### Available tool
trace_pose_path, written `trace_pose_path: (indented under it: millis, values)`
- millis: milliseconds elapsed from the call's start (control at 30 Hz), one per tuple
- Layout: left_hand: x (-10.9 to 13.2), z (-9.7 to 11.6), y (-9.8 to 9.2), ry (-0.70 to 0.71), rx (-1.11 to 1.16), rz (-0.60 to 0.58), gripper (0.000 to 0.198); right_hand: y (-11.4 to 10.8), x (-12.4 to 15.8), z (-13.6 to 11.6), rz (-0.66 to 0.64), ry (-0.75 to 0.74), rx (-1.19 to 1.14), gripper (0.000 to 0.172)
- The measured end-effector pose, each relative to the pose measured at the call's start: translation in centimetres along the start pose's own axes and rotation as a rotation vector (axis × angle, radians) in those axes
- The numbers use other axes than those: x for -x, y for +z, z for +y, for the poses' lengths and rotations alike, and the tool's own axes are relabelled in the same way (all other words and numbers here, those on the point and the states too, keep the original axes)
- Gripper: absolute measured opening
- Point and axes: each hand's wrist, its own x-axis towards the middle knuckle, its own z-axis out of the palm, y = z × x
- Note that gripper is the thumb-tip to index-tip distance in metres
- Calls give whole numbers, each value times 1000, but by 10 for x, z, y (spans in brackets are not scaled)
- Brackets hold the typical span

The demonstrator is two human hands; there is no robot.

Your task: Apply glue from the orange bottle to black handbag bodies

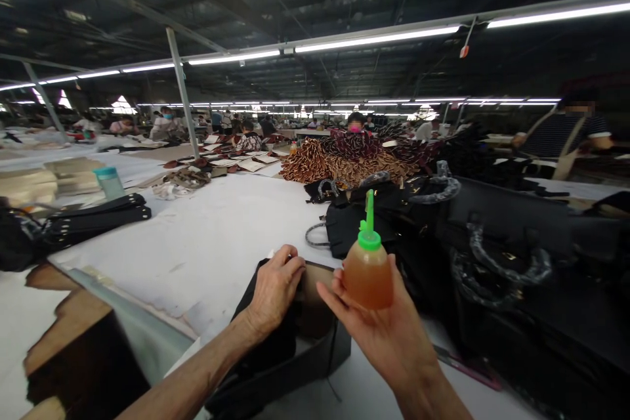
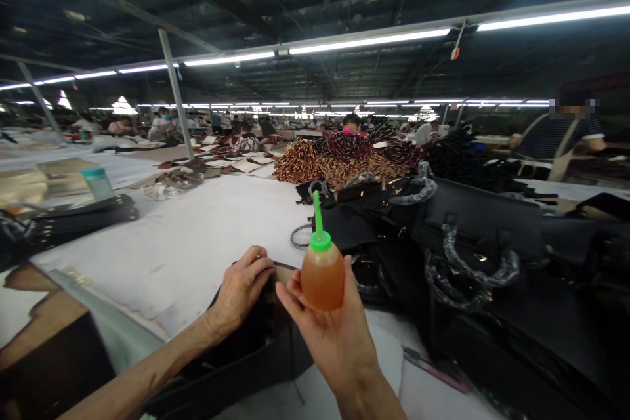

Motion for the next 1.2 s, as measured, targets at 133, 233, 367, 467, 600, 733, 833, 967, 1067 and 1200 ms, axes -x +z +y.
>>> trace_pose_path:
  millis: [133, 233, 367, 467, 600, 733, 833, 967, 1067, 1200]
  values:
    - [-1, -4, 1, 46, 17, 2, 23, 0, 1, 0, 10, 3, 12, 46]
    - [-2, -5, 0, 59, 32, -27, 20, 0, 1, 0, -13, -3, 18, 45]
    - [-5, -6, -1, 66, 18, -53, 20, -1, 0, 0, -32, -8, 29, 45]
    - [-7, -7, 0, 80, -19, -61, 21, -1, -1, 0, -36, -6, 26, 45]
    - [-8, -6, 0, 113, -75, -75, 24, -1, -2, 0, -36, -11, 22, 45]
    - [-7, -7, 2, 163, -122, -72, 24, 0, 0, 0, 7, -6, 10, 44]
    - [-5, -10, 6, 208, -162, -66, 23, 0, 1, 0, 6, -6, 13, 45]
    - [1, -14, 11, 238, -199, -56, 21, 0, 1, 0, -4, 0, 16, 46]
    - [6, -15, 13, 195, -156, -37, 21, 1, 0, 0, 10, 2, 11, 46]
    - [12, -16, 16, 193, -134, 6, 22, 2, 1, 0, 13, 0, 11, 43]
